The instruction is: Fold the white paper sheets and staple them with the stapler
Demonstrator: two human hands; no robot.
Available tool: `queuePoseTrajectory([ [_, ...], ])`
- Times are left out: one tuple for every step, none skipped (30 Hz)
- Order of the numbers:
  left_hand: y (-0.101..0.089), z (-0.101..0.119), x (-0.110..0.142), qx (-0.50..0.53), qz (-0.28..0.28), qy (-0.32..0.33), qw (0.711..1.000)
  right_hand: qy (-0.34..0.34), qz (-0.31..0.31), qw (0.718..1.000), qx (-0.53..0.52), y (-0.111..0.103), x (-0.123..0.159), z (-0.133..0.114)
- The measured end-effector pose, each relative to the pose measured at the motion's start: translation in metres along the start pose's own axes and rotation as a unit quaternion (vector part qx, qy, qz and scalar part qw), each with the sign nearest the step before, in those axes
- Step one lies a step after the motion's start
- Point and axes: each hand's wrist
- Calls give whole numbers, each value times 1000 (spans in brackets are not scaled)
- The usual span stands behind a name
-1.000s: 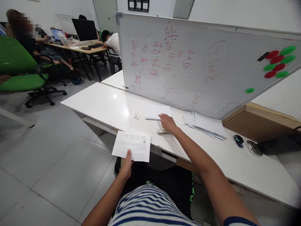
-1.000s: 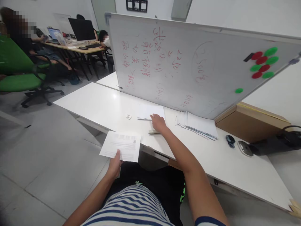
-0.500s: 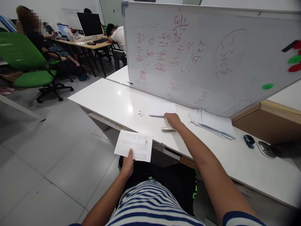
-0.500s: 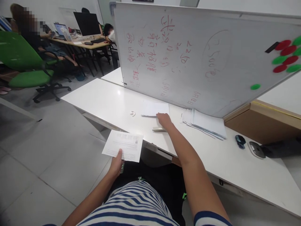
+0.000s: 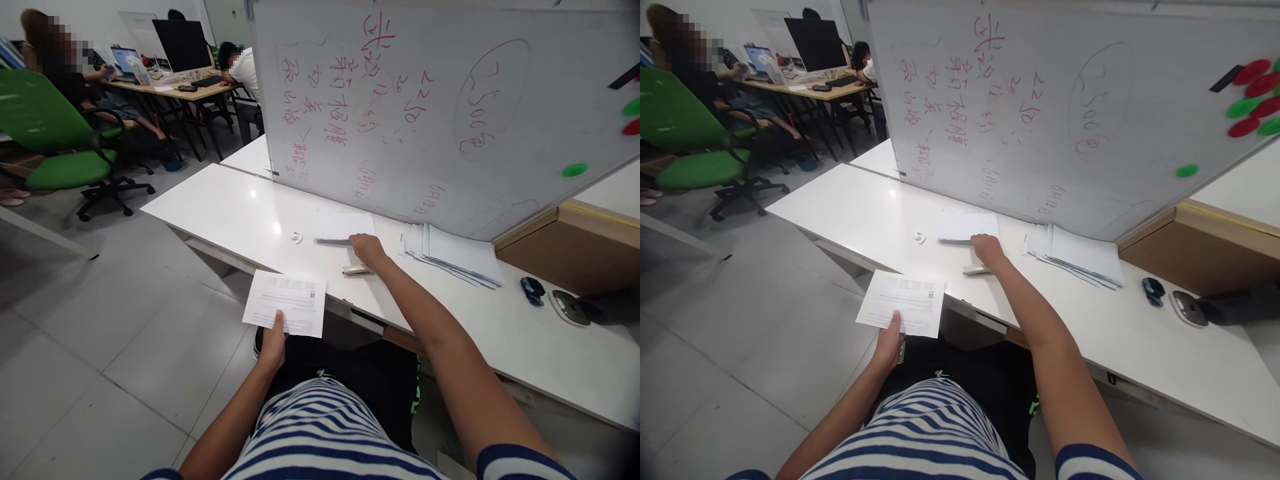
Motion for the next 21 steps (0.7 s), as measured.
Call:
queuePoseTrajectory([
  [0,-1,-1,0,1,0,1000,1,5,1000,-2,0,0,0],
  [-1,-2,-1,-1,3,1,1000,2,9,1000,-4,1,1,0],
  [-1,-2,-2,-2,4,1,1000,3,13,1000,-6,1,1,1],
  [-1,-3,-2,-2,3,1,1000,2,16,1000,-8,2,1,1],
  [-1,-4,-3,-1,2,1,1000,0,18,1000,-9,2,1,1],
  [-1,-5,-3,-1,3,0,1000,-6,20,1000,-9,3,1,1],
  [-1,-6,-4,0,4,0,1000,-14,20,1000,-8,3,1,1],
  [-1,-7,-4,3,5,1,1000,-26,21,999,-6,3,1,1],
  [0,-8,-4,7,6,3,1000,-40,23,999,-5,3,1,0],
  [0,-10,-3,11,6,4,1000,-55,25,998,-7,3,0,-1],
  [1,-11,-3,15,6,3,1000,-66,25,997,-12,3,-1,-2],
  [2,-11,-2,18,7,2,1000,-73,23,997,-20,3,-2,-3],
  [3,-12,-1,21,10,0,1000,-76,20,996,-30,3,-5,-5],
  [4,-12,0,23,15,-2,1000,-76,17,996,-41,2,-7,-7],
  [5,-11,0,23,18,-6,1000,-73,12,996,-51,2,-11,-10],
  [6,-10,1,21,17,-9,1000,-68,5,996,-59,1,-14,-12],
  [6,-9,2,19,13,-10,1000,-61,-5,996,-67,1,-18,-14],
  [6,-8,2,16,7,-10,1000,-55,-18,996,-75,0,-21,-15],
  [5,-7,2,13,0,-10,1000,-48,-34,995,-81,-1,-24,-16],
  [4,-6,2,10,-5,-9,1000,-41,-50,994,-87,-1,-27,-17],
  [3,-5,2,7,-7,-8,1000,-36,-62,993,-91,-1,-29,-17],
])
Point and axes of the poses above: each hand's wrist, its own x-axis away from the middle knuckle, its own y-axis out of the palm, z = x × y, and after that the axes turned 10 degrees about y, right-handed
